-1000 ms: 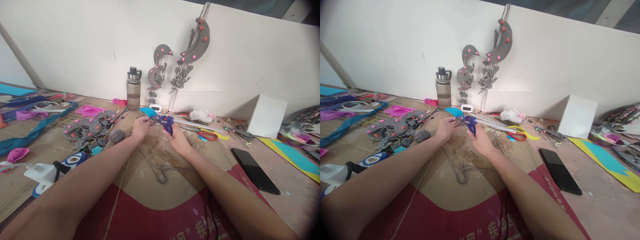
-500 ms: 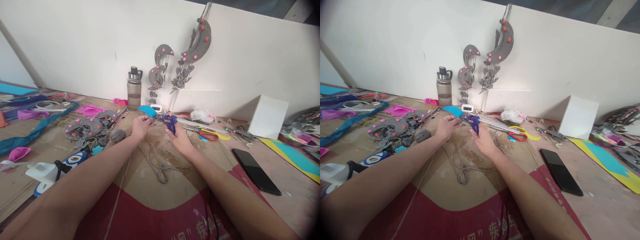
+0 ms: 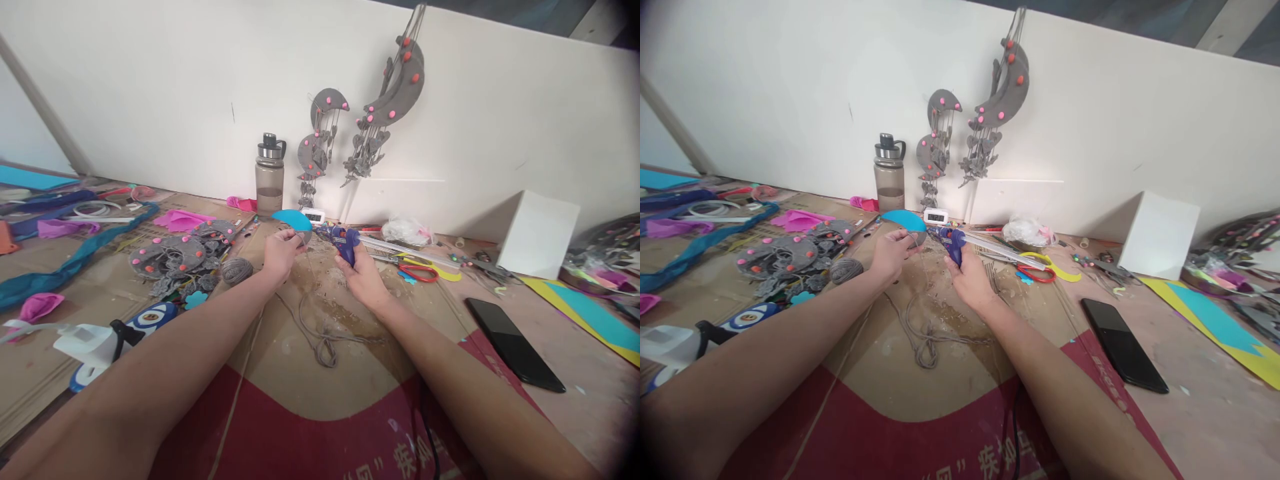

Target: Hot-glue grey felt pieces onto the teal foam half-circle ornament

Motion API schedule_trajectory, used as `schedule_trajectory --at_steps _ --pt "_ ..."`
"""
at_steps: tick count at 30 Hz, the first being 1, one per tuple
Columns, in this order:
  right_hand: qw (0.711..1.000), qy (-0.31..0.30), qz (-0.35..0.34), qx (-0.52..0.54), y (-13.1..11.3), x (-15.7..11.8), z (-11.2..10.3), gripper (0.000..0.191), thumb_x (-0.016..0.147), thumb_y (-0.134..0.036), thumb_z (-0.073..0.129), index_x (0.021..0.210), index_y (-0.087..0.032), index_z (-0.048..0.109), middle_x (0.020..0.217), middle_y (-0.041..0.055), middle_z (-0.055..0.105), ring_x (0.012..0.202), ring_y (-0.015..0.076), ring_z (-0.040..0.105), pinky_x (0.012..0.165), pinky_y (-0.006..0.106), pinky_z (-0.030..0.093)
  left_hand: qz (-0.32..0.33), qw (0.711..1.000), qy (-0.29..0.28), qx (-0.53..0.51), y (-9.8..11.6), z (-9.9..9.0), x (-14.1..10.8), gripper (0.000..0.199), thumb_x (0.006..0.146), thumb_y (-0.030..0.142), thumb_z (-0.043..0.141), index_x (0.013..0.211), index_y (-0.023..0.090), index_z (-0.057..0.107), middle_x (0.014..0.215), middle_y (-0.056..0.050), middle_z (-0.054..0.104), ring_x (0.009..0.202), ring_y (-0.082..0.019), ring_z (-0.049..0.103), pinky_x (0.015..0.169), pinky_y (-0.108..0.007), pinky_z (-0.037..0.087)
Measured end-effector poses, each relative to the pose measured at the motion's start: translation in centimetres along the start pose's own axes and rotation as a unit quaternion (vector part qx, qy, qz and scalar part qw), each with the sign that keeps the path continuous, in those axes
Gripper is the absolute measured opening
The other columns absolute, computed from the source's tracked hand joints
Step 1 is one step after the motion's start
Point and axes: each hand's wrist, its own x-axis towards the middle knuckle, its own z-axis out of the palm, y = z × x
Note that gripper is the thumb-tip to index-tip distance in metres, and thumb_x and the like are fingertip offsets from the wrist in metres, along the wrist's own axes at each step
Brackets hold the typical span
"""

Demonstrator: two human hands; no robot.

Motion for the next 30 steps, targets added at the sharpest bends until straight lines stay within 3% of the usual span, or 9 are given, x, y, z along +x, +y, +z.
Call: schedule_trajectory --at_steps 6,17,30 --pt "1.000 -0.005 0.019 0.017 0.0 0.0 -0.1 0.050 0.086 -0.029 0.048 0.134 -0.016 0.041 0.115 0.0125 0.060 0.102 0.0242 0.055 0.095 0.042 0.042 -0.005 1.000 -0.006 -0.012 0.1 0.0 0.0 0.018 0.060 0.024 0.073 0.063 0.013 0.059 0.064 0.000 0.059 0.065 -0.011 0.059 0.072 -0.034 0.057" --pt "1.000 -0.001 0.017 0.004 -0.3 -0.1 0.1 0.050 0.086 -0.030 0.048 0.132 -0.013 0.042 0.114 0.0146 0.060 0.106 0.0268 0.054 0.096 0.044 0.041 0.000 1.000 -0.015 0.007 0.2 0.1 -0.3 0.019 0.061 0.026 0.072 0.062 0.012 0.059 0.061 0.001 0.055 0.063 -0.010 0.055 0.072 -0.033 0.057" --pt "0.999 -0.025 0.031 0.006 -1.9 -0.4 0.3 0.039 0.085 -0.029 0.048 0.122 -0.017 0.046 0.098 0.0106 0.063 0.087 0.0237 0.057 0.086 0.042 0.046 -0.010 0.999 -0.031 0.032 0.1 0.4 -0.5 0.013 0.065 0.022 0.072 0.063 0.013 0.063 0.060 0.002 0.054 0.059 -0.009 0.052 0.071 -0.031 0.054"
